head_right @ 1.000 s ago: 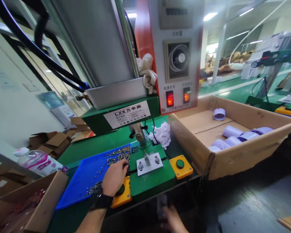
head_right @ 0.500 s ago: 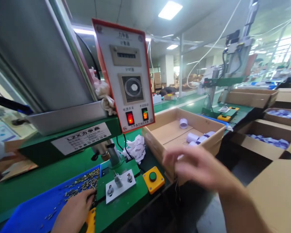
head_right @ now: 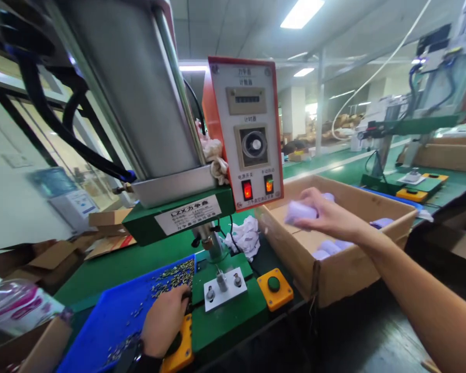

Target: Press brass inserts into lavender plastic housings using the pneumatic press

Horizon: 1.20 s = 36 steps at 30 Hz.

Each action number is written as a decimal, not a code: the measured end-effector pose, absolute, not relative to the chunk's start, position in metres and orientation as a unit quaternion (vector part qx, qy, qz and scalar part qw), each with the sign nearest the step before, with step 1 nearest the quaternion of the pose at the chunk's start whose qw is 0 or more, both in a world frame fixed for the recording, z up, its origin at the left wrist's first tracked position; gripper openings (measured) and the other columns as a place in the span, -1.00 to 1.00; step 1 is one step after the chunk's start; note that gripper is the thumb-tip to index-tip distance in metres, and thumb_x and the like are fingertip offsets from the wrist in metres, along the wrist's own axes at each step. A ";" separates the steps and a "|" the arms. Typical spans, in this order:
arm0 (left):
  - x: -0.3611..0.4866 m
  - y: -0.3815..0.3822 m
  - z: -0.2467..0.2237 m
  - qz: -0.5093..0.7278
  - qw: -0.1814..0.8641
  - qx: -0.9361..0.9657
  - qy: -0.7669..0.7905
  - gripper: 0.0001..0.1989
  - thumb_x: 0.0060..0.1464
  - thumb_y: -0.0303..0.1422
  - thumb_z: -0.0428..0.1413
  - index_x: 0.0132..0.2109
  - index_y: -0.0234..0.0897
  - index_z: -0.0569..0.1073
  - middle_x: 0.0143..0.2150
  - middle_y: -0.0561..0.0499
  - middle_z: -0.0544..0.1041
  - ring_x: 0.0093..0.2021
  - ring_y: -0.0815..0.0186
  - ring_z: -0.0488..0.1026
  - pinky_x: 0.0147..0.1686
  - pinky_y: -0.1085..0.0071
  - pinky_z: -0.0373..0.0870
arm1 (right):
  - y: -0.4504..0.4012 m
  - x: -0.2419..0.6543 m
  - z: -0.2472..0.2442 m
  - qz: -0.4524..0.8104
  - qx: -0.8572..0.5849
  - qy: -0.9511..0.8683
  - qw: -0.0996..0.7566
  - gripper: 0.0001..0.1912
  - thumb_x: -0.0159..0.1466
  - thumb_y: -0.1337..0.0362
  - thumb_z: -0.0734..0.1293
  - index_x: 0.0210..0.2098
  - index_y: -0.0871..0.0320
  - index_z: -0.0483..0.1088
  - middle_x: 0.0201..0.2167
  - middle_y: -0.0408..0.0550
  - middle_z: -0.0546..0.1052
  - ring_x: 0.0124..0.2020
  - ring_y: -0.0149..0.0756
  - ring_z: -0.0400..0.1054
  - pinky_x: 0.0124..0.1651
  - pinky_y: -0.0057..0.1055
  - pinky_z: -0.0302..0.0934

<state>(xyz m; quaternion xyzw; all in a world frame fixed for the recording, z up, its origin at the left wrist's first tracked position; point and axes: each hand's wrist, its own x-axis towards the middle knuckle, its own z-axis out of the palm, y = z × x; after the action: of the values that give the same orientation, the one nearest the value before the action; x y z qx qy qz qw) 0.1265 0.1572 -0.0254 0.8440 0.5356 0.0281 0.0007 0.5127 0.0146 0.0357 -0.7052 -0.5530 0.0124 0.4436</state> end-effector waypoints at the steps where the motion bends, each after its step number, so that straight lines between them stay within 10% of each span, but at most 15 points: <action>1: 0.127 0.157 -0.026 0.027 -0.002 0.844 0.535 -0.74 0.15 -0.48 -0.06 -0.25 -0.15 0.51 -0.22 0.01 0.62 -0.15 0.19 0.52 -0.25 0.35 0.26 | 0.013 0.491 0.035 0.056 -0.666 -0.596 0.444 -0.53 0.06 0.19 0.46 -0.06 0.13 0.34 -0.26 -0.05 0.54 -0.31 -0.29 0.43 -0.24 -0.42 0.31; 13: 0.125 0.150 -0.025 0.017 -0.023 0.836 0.548 -0.75 0.18 -0.48 -0.07 -0.28 -0.18 0.50 -0.26 -0.01 0.62 -0.19 0.26 0.53 -0.30 0.41 0.24 | 0.081 0.350 0.017 0.174 -0.521 -0.639 0.538 -0.64 0.14 0.12 0.39 -0.11 0.15 0.42 -0.32 -0.09 0.54 -0.35 -0.33 0.41 -0.29 -0.43 0.28; 29: 0.128 0.148 -0.027 0.022 -0.008 0.831 0.556 -0.72 0.22 -0.45 -0.10 -0.22 -0.17 0.51 -0.21 -0.03 0.62 -0.17 0.28 0.53 -0.24 0.41 0.30 | 0.091 0.341 0.023 0.148 -0.482 -0.700 0.506 -0.82 0.20 0.21 0.33 -0.25 0.17 0.46 -0.31 -0.07 0.53 -0.32 -0.32 0.39 -0.26 -0.42 0.24; 36: 0.129 0.149 -0.030 0.016 -0.005 0.830 0.557 -0.72 0.23 -0.44 -0.10 -0.20 -0.18 0.51 -0.21 -0.04 0.61 -0.17 0.28 0.54 -0.23 0.42 0.30 | 0.094 0.337 0.010 0.062 -0.493 -0.757 0.423 -0.62 0.18 0.16 0.35 -0.01 0.09 0.44 -0.19 -0.01 0.53 -0.17 -0.21 0.41 -0.09 -0.31 0.25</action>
<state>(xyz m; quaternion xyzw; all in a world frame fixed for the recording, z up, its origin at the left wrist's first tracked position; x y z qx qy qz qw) 0.1291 0.1489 -0.0295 0.8304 0.5568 0.0160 -0.0048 0.3366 0.0944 0.0105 -0.4934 -0.7572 0.0620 0.4235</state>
